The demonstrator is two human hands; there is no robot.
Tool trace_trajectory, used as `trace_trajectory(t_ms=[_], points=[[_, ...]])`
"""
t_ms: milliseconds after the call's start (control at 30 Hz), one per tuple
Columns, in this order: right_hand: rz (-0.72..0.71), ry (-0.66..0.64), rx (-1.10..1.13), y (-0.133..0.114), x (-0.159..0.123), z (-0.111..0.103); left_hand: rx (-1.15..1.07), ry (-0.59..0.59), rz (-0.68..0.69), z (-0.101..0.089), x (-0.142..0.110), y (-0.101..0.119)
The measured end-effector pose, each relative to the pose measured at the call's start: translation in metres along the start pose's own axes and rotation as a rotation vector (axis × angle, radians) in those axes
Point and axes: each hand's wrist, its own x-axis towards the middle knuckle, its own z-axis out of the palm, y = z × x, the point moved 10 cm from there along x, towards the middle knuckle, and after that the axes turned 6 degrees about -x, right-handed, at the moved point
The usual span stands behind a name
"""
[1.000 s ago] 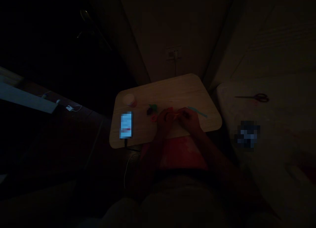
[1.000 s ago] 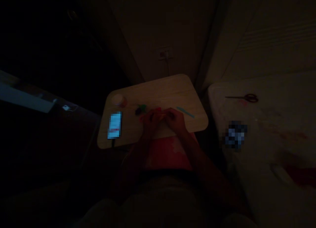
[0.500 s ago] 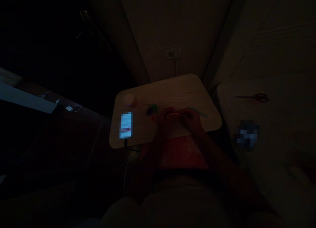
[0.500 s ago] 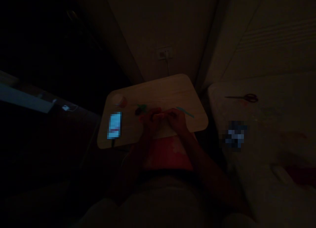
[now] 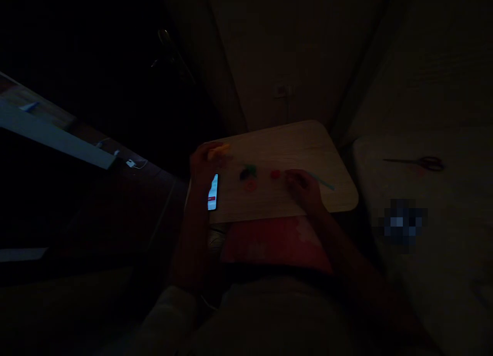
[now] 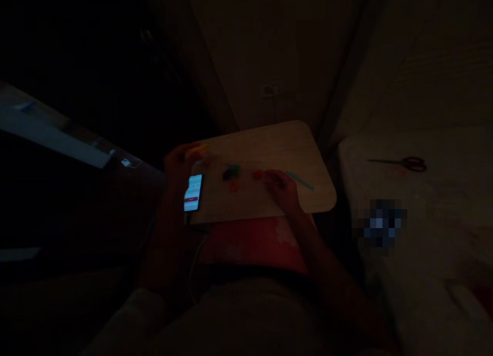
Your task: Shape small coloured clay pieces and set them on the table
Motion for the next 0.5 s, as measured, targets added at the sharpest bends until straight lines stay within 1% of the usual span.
trace_trajectory(t_ms=[33, 67, 167, 267, 333, 433, 500], points=[[-0.008, -0.009, -0.017, -0.002, 0.0, 0.001, 0.055, -0.004, -0.024, -0.014, 0.014, -0.006], [-0.01, -0.016, -0.031, -0.003, -0.001, 0.002, 0.129, -0.031, -0.039, -0.023, 0.027, -0.012], [0.003, -0.033, -0.086, -0.005, -0.002, 0.003, 0.339, -0.069, -0.045, -0.037, 0.055, -0.026], [-0.001, -0.047, -0.125, -0.006, -0.002, 0.005, 0.52, -0.156, -0.037, -0.028, 0.072, -0.037], [-0.001, -0.053, -0.127, -0.006, -0.002, 0.006, 0.594, -0.256, -0.033, -0.016, 0.079, -0.043], [-0.004, -0.066, -0.113, -0.006, -0.003, 0.009, 0.666, -0.427, -0.044, 0.002, 0.083, -0.055], [-0.023, -0.074, -0.112, -0.007, -0.004, 0.01, 0.705, -0.503, -0.061, 0.01, 0.081, -0.063]])
